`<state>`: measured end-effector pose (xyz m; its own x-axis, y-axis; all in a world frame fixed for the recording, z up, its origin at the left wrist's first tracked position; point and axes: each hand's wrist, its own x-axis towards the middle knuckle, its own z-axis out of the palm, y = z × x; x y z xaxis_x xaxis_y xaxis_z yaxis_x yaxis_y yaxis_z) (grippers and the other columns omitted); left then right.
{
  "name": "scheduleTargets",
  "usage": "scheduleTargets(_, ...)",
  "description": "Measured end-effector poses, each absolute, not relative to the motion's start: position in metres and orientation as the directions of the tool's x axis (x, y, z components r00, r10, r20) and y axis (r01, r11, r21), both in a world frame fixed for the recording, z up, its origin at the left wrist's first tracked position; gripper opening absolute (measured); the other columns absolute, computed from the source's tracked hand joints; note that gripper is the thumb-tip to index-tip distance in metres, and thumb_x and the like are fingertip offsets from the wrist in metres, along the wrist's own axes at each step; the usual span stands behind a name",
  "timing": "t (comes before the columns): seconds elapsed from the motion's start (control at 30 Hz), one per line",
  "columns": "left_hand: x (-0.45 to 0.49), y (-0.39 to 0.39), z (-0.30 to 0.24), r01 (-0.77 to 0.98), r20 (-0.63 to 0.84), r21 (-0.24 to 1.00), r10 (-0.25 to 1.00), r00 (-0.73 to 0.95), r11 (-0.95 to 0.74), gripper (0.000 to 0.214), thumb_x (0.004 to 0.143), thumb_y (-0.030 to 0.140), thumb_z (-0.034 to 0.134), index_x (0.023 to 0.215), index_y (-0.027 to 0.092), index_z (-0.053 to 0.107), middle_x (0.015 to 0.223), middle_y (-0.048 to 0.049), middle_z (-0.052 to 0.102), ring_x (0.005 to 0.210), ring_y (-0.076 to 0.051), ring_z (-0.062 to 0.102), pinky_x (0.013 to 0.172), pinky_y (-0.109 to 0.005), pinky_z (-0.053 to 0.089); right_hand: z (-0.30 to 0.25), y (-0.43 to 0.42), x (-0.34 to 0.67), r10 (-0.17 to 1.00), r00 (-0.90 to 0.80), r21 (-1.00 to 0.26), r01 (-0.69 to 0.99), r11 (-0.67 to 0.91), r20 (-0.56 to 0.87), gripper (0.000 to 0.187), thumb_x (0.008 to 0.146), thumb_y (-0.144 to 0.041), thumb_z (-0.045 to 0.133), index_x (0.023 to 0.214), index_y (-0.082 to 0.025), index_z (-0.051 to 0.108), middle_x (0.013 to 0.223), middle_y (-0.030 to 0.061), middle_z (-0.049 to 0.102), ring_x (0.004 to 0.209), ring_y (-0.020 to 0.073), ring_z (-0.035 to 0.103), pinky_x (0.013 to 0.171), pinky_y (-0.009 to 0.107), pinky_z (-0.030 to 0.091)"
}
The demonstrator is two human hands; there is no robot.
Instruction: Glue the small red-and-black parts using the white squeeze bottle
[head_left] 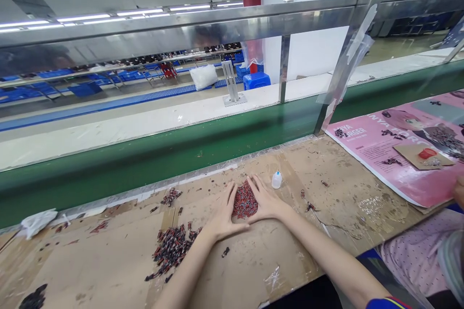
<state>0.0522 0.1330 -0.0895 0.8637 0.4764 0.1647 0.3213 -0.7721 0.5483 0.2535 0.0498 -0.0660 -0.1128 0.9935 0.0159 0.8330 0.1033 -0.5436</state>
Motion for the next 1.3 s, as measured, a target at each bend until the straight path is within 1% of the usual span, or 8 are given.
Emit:
scheduleTargets(0.13, 0.052, 0.135, -0.097, 0.400, 0.114, 0.553, 0.542, 0.833, -0.731, 0.136, 0.058, 0.074, 0.071, 0.153, 0.019, -0.007, 0.161, -0.0242, 0.004, 0.148, -0.042, 0.007, 0.116, -0.062, 0.021, -0.061, 0.063, 0.257, 0.979, -0.203, -0.545, 0.822, 0.162, -0.014, 0.139, 0.049, -0.068, 0.081, 0.155, -0.008, 0.012, 0.160, 0.0258, 0.009, 0.149, 0.0398, 0.005, 0.120, 0.055, 0.012)
scheduleTargets(0.27, 0.062, 0.133, -0.100, 0.413, 0.121, 0.580, 0.576, 0.809, -0.702, 0.131, 0.056, 0.073, 0.073, 0.154, 0.019, 0.004, 0.158, -0.0233, 0.020, 0.146, -0.042, 0.020, 0.116, -0.061, 0.024, -0.066, 0.069, 0.256, 0.957, -0.285, -0.591, 0.764, 0.258, 0.049, 0.122, 0.058, -0.062, 0.080, 0.153, -0.010, 0.025, 0.156, 0.0227, 0.029, 0.146, 0.0365, 0.024, 0.119, 0.051, 0.021)
scheduleTargets(0.4, 0.060, 0.130, -0.101, 0.373, 0.170, 0.607, 0.574, 0.801, -0.701, 0.124, 0.060, 0.070, 0.073, 0.153, 0.020, 0.008, 0.154, -0.0219, 0.028, 0.144, -0.040, 0.027, 0.115, -0.059, 0.027, -0.075, 0.063, 0.254, 0.951, -0.293, -0.644, 0.711, 0.283, 0.095, 0.117, 0.063, -0.055, 0.080, 0.153, -0.009, 0.021, 0.154, 0.0234, 0.031, 0.142, 0.0337, 0.032, 0.117, 0.046, 0.029)
scheduleTargets(0.53, 0.054, 0.136, -0.101, 0.361, 0.211, 0.593, 0.572, 0.793, -0.720, 0.117, 0.066, 0.069, 0.069, 0.153, 0.019, 0.008, 0.156, -0.0217, 0.023, 0.145, -0.040, 0.022, 0.116, -0.059, 0.026, -0.075, 0.057, 0.253, 0.949, -0.291, -0.654, 0.697, 0.294, 0.117, 0.119, 0.064, -0.054, 0.080, 0.155, -0.011, 0.015, 0.155, 0.0237, 0.027, 0.145, 0.0336, 0.027, 0.118, 0.047, 0.027)
scheduleTargets(0.7, 0.055, 0.147, -0.100, 0.420, 0.188, 0.543, 0.593, 0.783, -0.727, 0.097, 0.078, 0.068, 0.056, 0.152, 0.018, 0.018, 0.157, -0.0202, 0.025, 0.148, -0.040, 0.014, 0.118, -0.063, 0.012, -0.072, 0.051, 0.248, 0.985, -0.165, -0.606, 0.779, 0.162, 0.051, 0.133, 0.057, -0.062, 0.080, 0.154, -0.005, 0.010, 0.158, 0.0284, 0.016, 0.148, 0.0374, 0.017, 0.118, 0.053, 0.022)
scheduleTargets(1.03, 0.049, 0.133, -0.091, 0.272, 0.192, 0.661, 0.508, 0.840, -0.699, 0.106, 0.071, 0.067, 0.065, 0.153, 0.022, 0.016, 0.157, -0.0171, 0.027, 0.144, -0.036, 0.029, 0.117, -0.055, 0.028, -0.070, 0.053, 0.244, 0.967, -0.254, -0.552, 0.807, 0.211, -0.002, 0.128, 0.061, -0.066, 0.075, 0.153, 0.000, 0.015, 0.157, 0.0298, 0.018, 0.148, 0.0382, 0.014, 0.120, 0.054, 0.017)
scheduleTargets(1.17, 0.059, 0.127, -0.095, 0.368, 0.202, 0.649, 0.618, 0.760, -0.666, 0.100, 0.076, 0.067, 0.059, 0.153, 0.020, 0.017, 0.160, -0.0170, 0.017, 0.148, -0.037, 0.013, 0.118, -0.058, 0.020, -0.072, 0.056, 0.236, 0.972, -0.233, -0.564, 0.797, 0.217, 0.044, 0.129, 0.060, -0.060, 0.078, 0.154, -0.003, 0.011, 0.158, 0.0288, 0.016, 0.148, 0.0366, 0.015, 0.120, 0.053, 0.019)
scheduleTargets(1.3, 0.074, 0.119, -0.092, 0.412, 0.111, 0.733, 0.694, 0.712, -0.540, 0.076, 0.088, 0.058, 0.044, 0.150, 0.017, 0.027, 0.157, -0.0158, 0.030, 0.147, -0.032, 0.023, 0.120, -0.054, 0.020, -0.082, 0.065, 0.227, 0.973, -0.213, -0.573, 0.788, 0.226, 0.091, 0.128, 0.056, -0.051, 0.082, 0.154, -0.005, 0.014, 0.156, 0.0280, 0.023, 0.147, 0.0377, 0.020, 0.119, 0.054, 0.021)
